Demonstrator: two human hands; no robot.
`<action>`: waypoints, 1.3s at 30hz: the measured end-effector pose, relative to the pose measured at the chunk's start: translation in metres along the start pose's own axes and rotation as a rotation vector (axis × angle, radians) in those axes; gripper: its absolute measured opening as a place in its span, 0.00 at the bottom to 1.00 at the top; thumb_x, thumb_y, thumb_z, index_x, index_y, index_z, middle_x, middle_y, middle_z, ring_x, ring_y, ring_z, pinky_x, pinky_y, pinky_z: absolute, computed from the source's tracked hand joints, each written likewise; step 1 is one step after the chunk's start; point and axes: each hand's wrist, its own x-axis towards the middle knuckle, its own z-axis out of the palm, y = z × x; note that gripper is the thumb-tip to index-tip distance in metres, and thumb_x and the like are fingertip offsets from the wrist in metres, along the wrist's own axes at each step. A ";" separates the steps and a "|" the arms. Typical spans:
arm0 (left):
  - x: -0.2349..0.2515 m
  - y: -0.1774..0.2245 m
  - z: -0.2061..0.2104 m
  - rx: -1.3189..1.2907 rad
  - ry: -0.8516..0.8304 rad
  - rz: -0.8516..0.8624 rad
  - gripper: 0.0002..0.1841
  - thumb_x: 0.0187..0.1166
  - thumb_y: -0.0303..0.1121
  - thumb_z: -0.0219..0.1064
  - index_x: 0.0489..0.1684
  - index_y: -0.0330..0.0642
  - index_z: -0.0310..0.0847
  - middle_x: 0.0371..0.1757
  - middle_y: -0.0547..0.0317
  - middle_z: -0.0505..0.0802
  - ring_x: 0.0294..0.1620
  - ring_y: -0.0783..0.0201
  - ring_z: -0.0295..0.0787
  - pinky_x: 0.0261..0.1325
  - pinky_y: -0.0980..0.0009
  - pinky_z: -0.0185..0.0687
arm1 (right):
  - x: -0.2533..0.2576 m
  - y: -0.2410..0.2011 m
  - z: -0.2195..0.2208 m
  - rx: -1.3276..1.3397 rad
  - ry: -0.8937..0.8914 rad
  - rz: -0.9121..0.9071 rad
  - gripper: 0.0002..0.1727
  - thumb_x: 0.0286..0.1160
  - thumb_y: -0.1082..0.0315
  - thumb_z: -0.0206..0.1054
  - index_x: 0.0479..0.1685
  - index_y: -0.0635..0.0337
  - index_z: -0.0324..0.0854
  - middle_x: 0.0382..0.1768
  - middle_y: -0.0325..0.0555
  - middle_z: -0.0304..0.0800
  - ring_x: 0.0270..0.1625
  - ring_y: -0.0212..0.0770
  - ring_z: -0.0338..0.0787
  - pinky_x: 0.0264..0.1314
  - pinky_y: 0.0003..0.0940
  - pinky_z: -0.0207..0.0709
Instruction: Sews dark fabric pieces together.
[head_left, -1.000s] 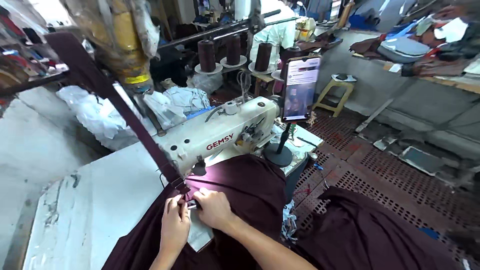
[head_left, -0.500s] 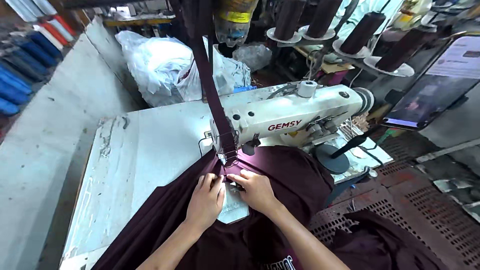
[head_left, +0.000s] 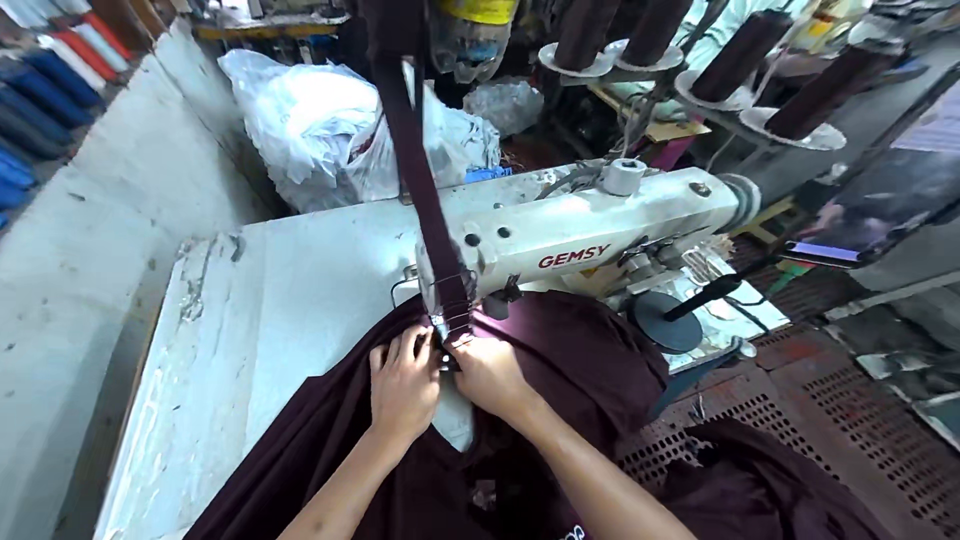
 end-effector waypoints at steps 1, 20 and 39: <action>0.006 -0.001 0.000 -0.028 0.012 -0.001 0.21 0.67 0.34 0.67 0.61 0.47 0.90 0.68 0.48 0.89 0.65 0.44 0.87 0.64 0.37 0.74 | 0.003 -0.008 -0.006 0.049 -0.086 0.074 0.13 0.68 0.65 0.67 0.47 0.57 0.92 0.40 0.51 0.95 0.44 0.55 0.95 0.40 0.60 0.84; -0.025 -0.003 0.002 -0.059 0.024 0.139 0.24 0.83 0.51 0.49 0.51 0.58 0.95 0.76 0.48 0.85 0.76 0.39 0.79 0.76 0.34 0.63 | 0.018 0.048 -0.004 0.101 0.114 -0.245 0.10 0.68 0.59 0.72 0.42 0.50 0.94 0.62 0.52 0.93 0.53 0.53 0.94 0.46 0.54 0.87; -0.015 -0.014 0.004 -0.148 0.016 0.195 0.19 0.70 0.47 0.57 0.46 0.55 0.93 0.70 0.44 0.87 0.77 0.38 0.78 0.76 0.32 0.62 | -0.027 -0.008 0.004 -0.003 0.081 0.039 0.25 0.58 0.64 0.73 0.61 0.50 0.89 0.35 0.43 0.88 0.34 0.46 0.90 0.26 0.45 0.80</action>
